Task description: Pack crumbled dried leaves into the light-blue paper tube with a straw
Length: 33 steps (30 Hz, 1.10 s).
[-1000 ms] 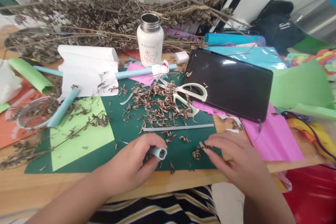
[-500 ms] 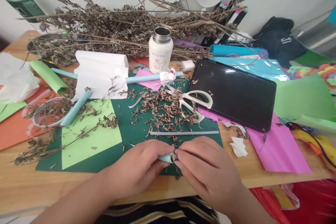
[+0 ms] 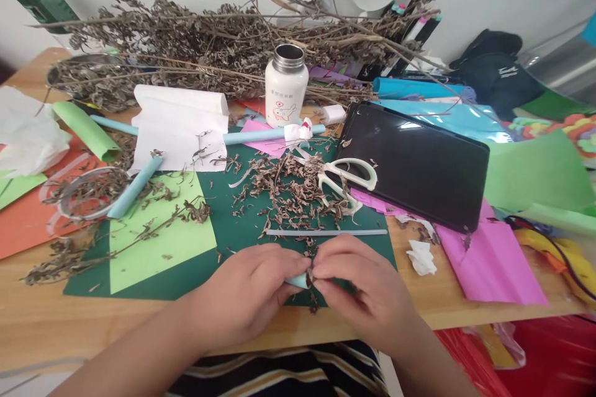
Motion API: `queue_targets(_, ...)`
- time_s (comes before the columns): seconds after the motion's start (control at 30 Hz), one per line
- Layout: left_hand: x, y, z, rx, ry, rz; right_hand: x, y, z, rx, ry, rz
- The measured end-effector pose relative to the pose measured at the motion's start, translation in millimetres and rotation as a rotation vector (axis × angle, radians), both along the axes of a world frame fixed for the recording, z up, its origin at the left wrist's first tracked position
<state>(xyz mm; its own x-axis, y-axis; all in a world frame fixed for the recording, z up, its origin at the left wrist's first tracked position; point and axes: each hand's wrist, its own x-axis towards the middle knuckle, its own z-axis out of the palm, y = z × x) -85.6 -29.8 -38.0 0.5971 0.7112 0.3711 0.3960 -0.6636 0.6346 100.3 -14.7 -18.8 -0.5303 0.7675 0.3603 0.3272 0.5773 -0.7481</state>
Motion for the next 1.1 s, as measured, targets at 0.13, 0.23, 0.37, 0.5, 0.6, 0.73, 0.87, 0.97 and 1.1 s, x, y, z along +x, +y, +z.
queue_targets(0.13, -0.8, -1.3, 3.3, -0.028, 0.003, 0.015, 1.4, -2.8, -4.2, 0.206, 0.036, 0.048)
queue_targets(0.23, -2.0, -2.0, 3.1, -0.084, -0.007, 0.015, 3.8, -4.3, -4.4, 0.334, 0.0, 0.069)
queue_targets(0.37, -1.7, -3.3, 0.2, -0.117, 0.039, -0.025, 7.3, -3.8, -1.7, 0.242, -0.173, 0.11)
queue_targets(0.5, 0.6, -4.6, 0.0, -0.092, 0.068, -0.041, 11.3, -4.1, -4.2, 0.114, -0.186, 0.155)
queue_targets(0.6, 1.7, -3.6, 3.2, -0.132, 0.086, -0.091, 13.3, -5.9, -8.3, -0.006, -0.034, 0.163)
queue_targets(0.73, 2.4, 0.8, 7.6, -0.245, 0.115, -0.15, 12.7, -7.6, -10.1, -0.143, 0.041, 0.101)
queue_targets(0.87, 2.6, 3.0, 7.7, -0.343, 0.151, -0.198, 9.9, -8.0, -9.3, -0.261, 0.085, 0.036)
queue_targets(0.97, 2.7, 2.1, 6.6, -0.375, 0.161, -0.221, 7.9, -7.3, -7.8, -0.359, 0.037, 0.06)
queue_targets(1.1, 2.6, 1.8, 8.1, -0.345, 0.142, -0.207, 6.8, -4.0, -4.5, -0.454, -0.018, 0.068)
